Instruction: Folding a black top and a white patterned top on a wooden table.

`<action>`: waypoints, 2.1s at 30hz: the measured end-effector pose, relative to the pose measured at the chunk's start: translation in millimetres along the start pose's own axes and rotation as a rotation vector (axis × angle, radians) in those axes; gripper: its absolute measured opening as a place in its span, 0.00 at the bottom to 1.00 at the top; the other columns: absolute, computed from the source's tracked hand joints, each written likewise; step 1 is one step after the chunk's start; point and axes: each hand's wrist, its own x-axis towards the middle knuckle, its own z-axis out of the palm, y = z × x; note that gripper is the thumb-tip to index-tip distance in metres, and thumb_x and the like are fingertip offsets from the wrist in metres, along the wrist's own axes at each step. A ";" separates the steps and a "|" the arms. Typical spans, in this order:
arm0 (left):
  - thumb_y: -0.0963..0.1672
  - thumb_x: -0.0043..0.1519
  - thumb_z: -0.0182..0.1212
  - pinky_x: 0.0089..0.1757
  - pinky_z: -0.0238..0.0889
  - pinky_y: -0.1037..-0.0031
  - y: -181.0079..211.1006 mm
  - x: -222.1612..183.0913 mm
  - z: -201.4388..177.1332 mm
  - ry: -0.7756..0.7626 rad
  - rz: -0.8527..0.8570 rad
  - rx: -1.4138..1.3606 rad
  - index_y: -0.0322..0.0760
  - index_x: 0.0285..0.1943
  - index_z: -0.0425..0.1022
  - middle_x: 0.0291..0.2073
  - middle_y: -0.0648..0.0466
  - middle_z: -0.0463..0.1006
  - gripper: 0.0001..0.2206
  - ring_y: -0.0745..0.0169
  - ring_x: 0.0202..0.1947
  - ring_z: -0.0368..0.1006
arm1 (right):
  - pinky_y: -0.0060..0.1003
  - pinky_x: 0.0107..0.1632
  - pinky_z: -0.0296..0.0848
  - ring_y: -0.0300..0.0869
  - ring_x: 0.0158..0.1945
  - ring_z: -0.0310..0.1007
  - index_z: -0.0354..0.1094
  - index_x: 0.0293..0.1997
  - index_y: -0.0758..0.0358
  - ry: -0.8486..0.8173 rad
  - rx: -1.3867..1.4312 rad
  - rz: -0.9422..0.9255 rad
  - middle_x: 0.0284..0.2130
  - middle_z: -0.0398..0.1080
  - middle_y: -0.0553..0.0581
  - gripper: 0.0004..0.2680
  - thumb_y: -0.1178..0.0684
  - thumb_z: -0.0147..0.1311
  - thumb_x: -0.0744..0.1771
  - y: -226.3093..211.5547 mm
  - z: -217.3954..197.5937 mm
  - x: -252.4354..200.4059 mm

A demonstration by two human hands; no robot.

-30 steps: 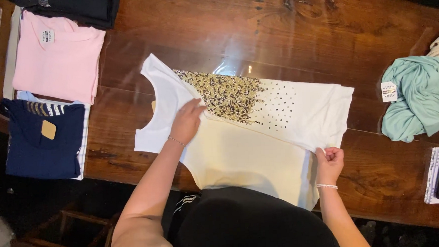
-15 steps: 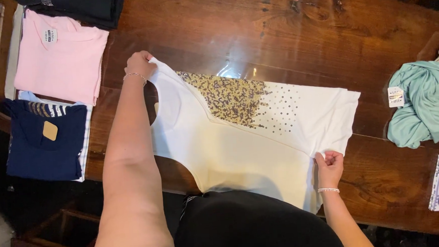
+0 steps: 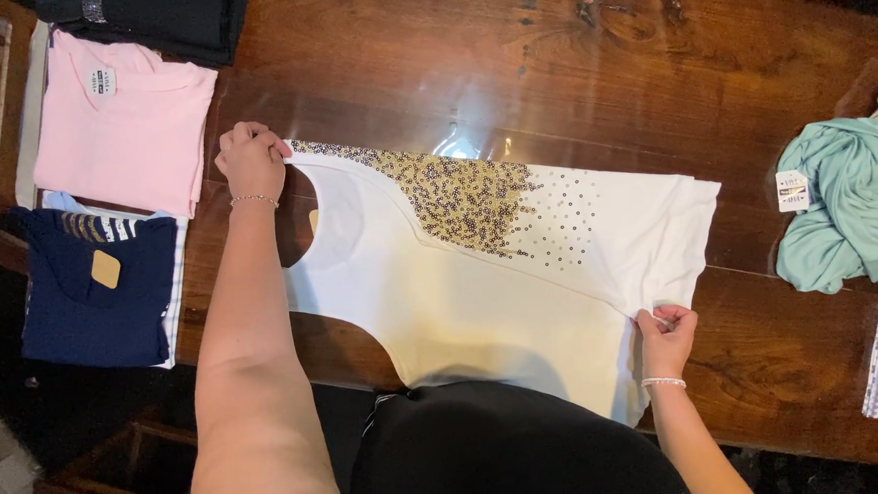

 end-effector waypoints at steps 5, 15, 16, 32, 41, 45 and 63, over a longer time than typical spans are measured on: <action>0.40 0.65 0.58 0.50 0.65 0.48 43.9 -33.5 -24.0 0.145 -0.076 -0.054 0.46 0.45 0.65 0.41 0.52 0.70 0.07 0.45 0.51 0.70 | 0.30 0.44 0.74 0.34 0.37 0.70 0.64 0.52 0.57 0.021 0.027 0.033 0.42 0.71 0.53 0.16 0.58 0.69 0.64 -16.1 0.6 -7.8; 0.63 0.68 0.54 0.50 0.66 0.52 170.6 -167.5 11.0 -0.567 -0.006 0.058 0.46 0.39 0.82 0.37 0.49 0.83 0.26 0.44 0.46 0.81 | 0.33 0.45 0.78 0.35 0.39 0.72 0.75 0.48 0.55 0.038 0.094 0.103 0.39 0.75 0.53 0.11 0.54 0.72 0.65 -24.4 -2.3 -5.5; 0.64 0.67 0.55 0.49 0.65 0.53 178.8 -173.5 12.1 -0.564 -0.057 0.051 0.46 0.39 0.83 0.37 0.50 0.83 0.26 0.44 0.45 0.81 | 0.32 0.44 0.78 0.34 0.39 0.73 0.75 0.47 0.53 0.029 0.110 0.109 0.39 0.76 0.52 0.11 0.52 0.73 0.64 -19.2 -1.3 -1.3; 0.36 0.59 0.61 0.36 0.89 0.68 207.5 -186.6 18.5 -0.390 -0.606 -1.221 0.38 0.47 0.61 0.33 0.56 0.59 0.14 0.48 0.30 0.83 | 0.25 0.36 0.77 0.29 0.30 0.69 0.70 0.40 0.55 0.140 0.340 -0.058 0.29 0.63 0.46 0.09 0.61 0.68 0.65 -58.0 -12.8 -17.5; 0.39 0.63 0.67 0.35 0.87 0.72 175.9 -180.8 48.8 -0.492 -0.622 -1.178 0.32 0.42 0.71 0.27 0.53 0.75 0.07 0.59 0.29 0.85 | 0.26 0.36 0.70 0.30 0.30 0.65 0.71 0.39 0.53 0.113 0.182 0.032 0.26 0.63 0.46 0.08 0.57 0.69 0.63 8.3 6.5 -25.1; 0.41 0.65 0.67 0.34 0.87 0.71 178.3 -167.2 27.2 -0.424 -0.545 -1.208 0.34 0.37 0.72 0.27 0.47 0.79 0.08 0.55 0.29 0.85 | 0.25 0.36 0.71 0.30 0.29 0.67 0.71 0.40 0.54 0.138 0.234 -0.018 0.26 0.64 0.46 0.08 0.59 0.67 0.64 -7.8 -7.6 -13.0; 0.38 0.68 0.61 0.35 0.83 0.81 168.3 -199.7 29.9 -0.429 -0.395 -1.041 0.37 0.45 0.68 0.31 0.52 0.73 0.05 0.65 0.30 0.81 | 0.36 0.47 0.76 0.42 0.41 0.74 0.78 0.50 0.49 -0.046 -0.074 -0.350 0.47 0.79 0.49 0.09 0.62 0.59 0.69 -42.7 -39.2 -56.8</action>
